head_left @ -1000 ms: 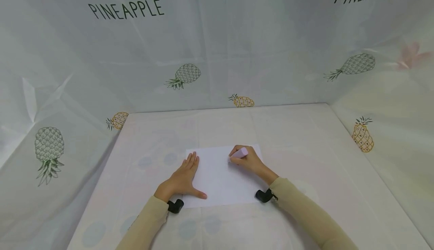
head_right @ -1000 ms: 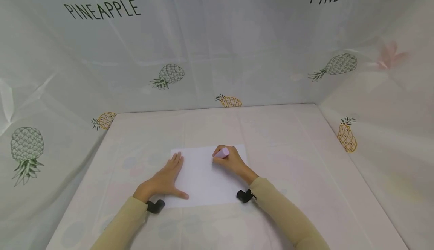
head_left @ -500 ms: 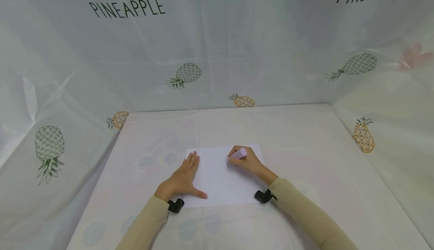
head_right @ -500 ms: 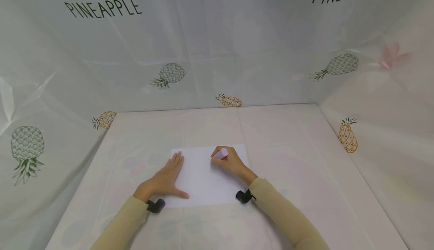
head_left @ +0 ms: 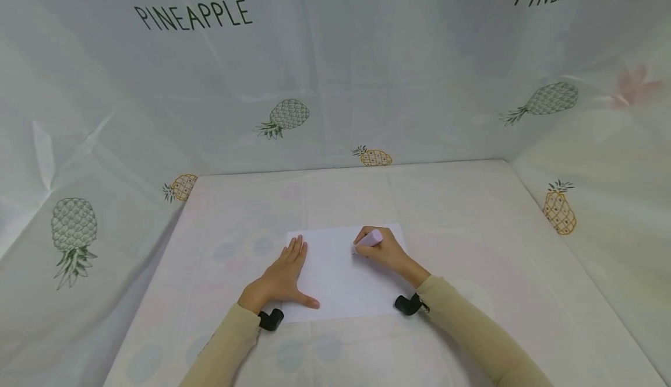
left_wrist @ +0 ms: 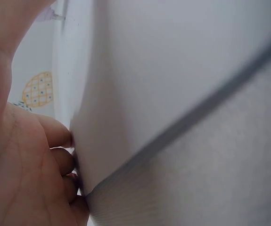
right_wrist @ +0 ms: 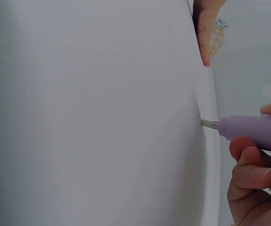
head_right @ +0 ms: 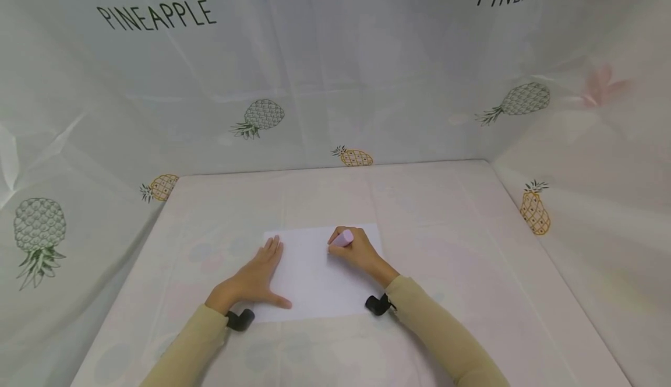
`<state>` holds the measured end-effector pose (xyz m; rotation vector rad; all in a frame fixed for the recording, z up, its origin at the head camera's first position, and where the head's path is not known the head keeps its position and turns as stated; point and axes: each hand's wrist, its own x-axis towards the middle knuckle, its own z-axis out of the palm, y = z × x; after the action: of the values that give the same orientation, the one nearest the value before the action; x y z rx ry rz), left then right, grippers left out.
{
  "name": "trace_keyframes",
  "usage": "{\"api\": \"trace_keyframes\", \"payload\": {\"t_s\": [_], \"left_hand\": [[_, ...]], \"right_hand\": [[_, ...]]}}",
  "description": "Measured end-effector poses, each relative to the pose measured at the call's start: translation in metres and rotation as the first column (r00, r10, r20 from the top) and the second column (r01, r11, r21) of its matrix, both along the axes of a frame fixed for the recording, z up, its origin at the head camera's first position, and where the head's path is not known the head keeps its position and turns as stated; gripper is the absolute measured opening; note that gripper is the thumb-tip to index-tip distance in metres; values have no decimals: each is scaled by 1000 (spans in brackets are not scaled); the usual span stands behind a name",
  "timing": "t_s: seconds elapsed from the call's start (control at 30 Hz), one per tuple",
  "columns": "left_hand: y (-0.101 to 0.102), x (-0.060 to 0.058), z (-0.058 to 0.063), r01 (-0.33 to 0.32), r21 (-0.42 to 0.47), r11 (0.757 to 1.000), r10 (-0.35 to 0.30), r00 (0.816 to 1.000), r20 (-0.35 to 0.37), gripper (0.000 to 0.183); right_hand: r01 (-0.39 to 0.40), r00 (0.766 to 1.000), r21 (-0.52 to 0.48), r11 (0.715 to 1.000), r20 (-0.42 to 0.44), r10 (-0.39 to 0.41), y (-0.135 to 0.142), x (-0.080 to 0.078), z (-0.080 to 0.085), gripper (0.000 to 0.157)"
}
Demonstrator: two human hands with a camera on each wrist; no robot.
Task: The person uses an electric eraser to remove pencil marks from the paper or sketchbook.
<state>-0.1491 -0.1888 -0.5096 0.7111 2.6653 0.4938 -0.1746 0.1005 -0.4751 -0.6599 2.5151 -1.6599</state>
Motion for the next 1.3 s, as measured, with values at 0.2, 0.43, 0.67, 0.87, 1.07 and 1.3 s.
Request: {"api": "trace_keyframes", "payload": {"t_s": [0.2, 0.43, 0.67, 0.87, 1.07, 1.3], "left_hand": [[-1, 0, -2, 5, -3, 1000, -5, 1000, -3, 141], [-2, 0, -1, 2, -4, 1000, -2, 1000, 5, 142], [-3, 1, -3, 1, 0, 1000, -1, 1000, 4, 142], [-1, 0, -2, 0, -2, 1000, 0, 1000, 2, 142], [0, 0, -2, 0, -14, 1000, 0, 1000, -4, 143], [0, -1, -2, 5, -13, 1000, -5, 1000, -8, 143]], "right_hand": [[-1, 1000, -5, 1000, -2, 1, 3, 1, 1, 9], [-12, 1000, 13, 1000, -20, 12, 8, 0, -1, 9], [-4, 1000, 10, 1000, -25, 4, 15, -15, -33, 9], [-14, 999, -28, 1000, -46, 12, 13, -21, -45, 11], [-9, 997, -14, 1000, -70, 8, 9, -21, -44, 9], [-47, 997, -3, 999, -60, 46, 4, -18, -37, 8]]}}
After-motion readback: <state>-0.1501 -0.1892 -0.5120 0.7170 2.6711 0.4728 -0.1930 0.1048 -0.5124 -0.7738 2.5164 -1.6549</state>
